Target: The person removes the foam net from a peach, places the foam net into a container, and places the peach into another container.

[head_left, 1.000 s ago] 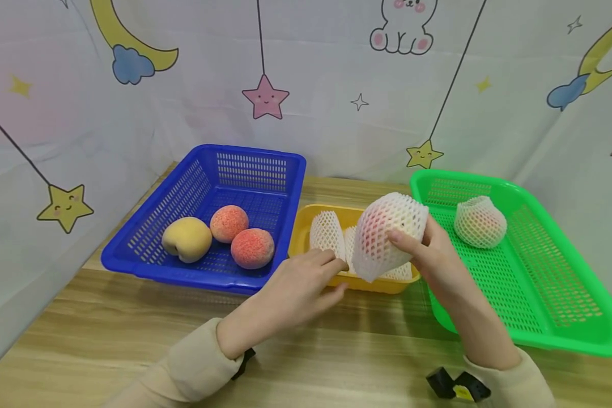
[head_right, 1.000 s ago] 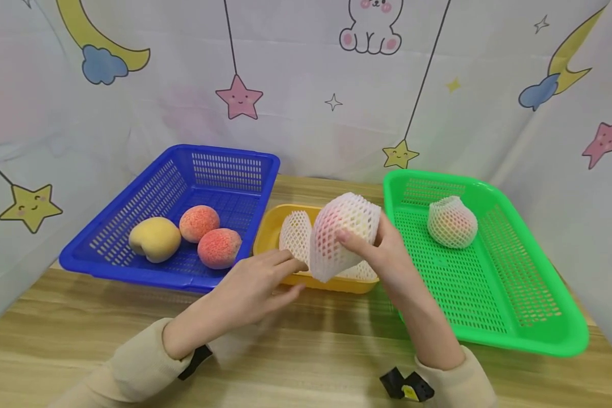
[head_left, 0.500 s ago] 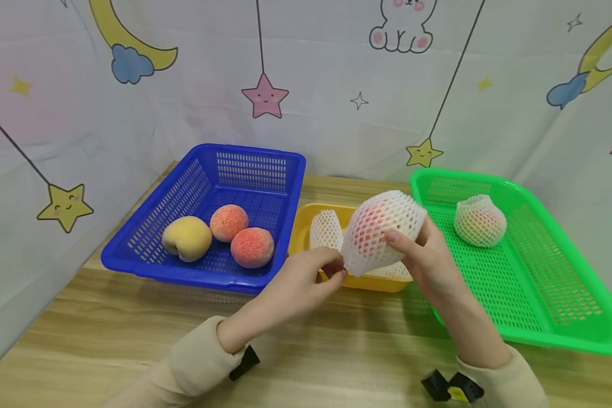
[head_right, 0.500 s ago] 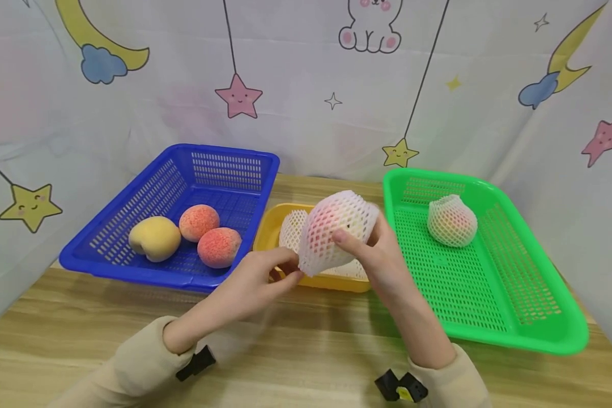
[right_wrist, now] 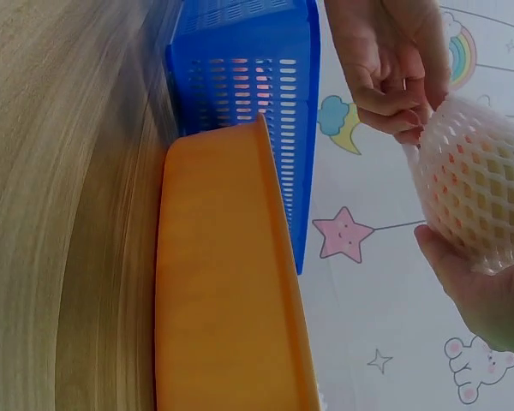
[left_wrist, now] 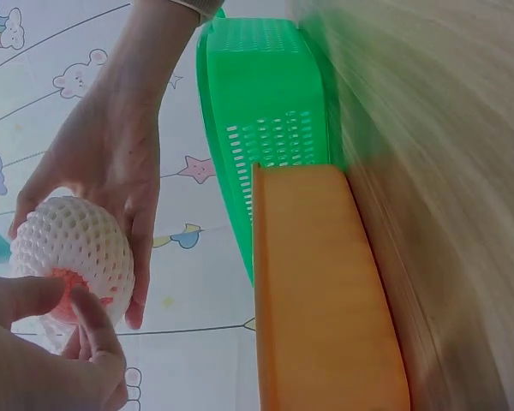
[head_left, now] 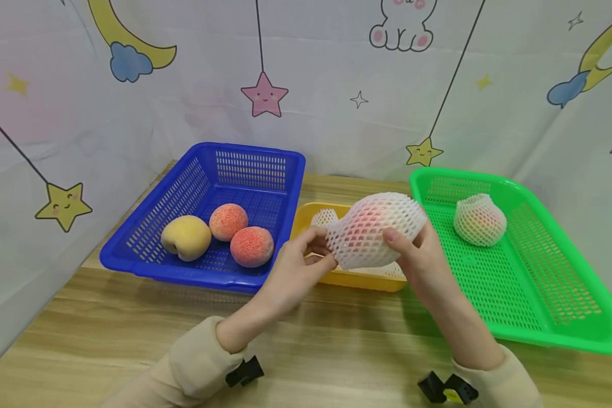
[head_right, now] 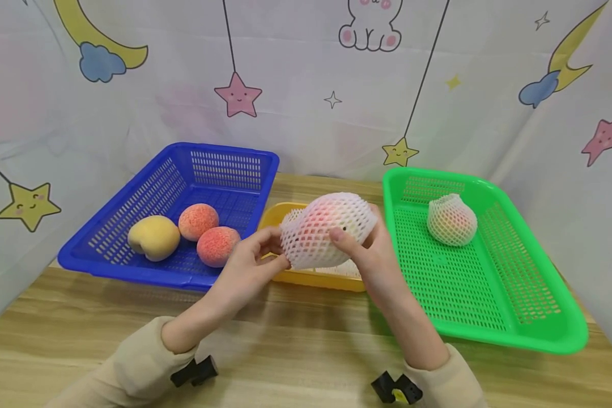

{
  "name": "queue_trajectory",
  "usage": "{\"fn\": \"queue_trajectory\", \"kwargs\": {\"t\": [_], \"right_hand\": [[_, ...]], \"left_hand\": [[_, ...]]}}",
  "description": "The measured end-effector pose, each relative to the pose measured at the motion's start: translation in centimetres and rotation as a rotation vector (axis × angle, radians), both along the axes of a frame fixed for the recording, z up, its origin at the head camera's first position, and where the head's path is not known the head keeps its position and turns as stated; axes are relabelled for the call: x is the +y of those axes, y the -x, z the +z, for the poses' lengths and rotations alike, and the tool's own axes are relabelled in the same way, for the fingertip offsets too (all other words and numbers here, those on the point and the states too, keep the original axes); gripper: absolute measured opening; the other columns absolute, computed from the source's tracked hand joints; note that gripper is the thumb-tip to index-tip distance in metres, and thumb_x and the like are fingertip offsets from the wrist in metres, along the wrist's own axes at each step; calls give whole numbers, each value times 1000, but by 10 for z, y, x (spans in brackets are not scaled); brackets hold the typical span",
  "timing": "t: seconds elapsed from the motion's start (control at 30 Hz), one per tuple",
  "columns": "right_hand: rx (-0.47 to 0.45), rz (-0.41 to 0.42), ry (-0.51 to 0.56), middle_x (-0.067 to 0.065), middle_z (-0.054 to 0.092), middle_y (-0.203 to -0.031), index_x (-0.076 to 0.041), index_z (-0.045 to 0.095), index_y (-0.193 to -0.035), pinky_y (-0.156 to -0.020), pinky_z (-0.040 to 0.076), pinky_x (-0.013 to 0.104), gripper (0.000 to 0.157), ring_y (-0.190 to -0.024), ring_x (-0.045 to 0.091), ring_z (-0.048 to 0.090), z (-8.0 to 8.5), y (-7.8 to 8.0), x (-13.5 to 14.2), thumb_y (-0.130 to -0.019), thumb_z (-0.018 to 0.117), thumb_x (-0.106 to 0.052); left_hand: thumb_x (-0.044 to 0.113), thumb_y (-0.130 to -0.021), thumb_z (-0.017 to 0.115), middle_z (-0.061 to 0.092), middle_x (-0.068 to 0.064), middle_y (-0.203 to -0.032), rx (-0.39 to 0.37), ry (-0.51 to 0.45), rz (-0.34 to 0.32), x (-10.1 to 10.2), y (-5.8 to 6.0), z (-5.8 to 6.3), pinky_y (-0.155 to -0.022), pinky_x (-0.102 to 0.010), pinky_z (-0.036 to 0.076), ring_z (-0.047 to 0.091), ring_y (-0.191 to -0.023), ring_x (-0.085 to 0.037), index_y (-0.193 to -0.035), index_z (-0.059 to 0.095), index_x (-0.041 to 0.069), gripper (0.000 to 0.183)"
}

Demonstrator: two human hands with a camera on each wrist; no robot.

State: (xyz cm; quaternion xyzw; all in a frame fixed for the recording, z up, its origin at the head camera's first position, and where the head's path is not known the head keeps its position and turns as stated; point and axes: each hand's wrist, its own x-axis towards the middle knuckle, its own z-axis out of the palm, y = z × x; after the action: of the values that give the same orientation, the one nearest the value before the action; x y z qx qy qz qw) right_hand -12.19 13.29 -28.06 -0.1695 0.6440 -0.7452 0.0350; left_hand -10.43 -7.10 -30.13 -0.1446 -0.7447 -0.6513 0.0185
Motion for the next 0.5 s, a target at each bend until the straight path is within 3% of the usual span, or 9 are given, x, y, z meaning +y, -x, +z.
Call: {"fn": "queue_trajectory", "kwargs": {"t": [0.27,0.5], "right_hand": [[0,-23,-2,7,46,-126,-16,34,-135,-90,52,27,48,-110,18,54,-3,2,-1,-92,55,-12],[57,-28,-47,8,51,-120,-12,39,-126,-85,54,27,43,-106,19,56,-3,1,-6,-89,60,-3]], "left_hand": [[-6,-83,63,57,-25,-123,-67,-96,-129,3,0,-2,-89,-31,55,62,-105,-23,-133,45,-3,53],[-4,-78,60,57,-18,-125,-82,-37,-110,0,0,-2,-92,-36,53,59,-110,-23,-132,43,4,56]]}}
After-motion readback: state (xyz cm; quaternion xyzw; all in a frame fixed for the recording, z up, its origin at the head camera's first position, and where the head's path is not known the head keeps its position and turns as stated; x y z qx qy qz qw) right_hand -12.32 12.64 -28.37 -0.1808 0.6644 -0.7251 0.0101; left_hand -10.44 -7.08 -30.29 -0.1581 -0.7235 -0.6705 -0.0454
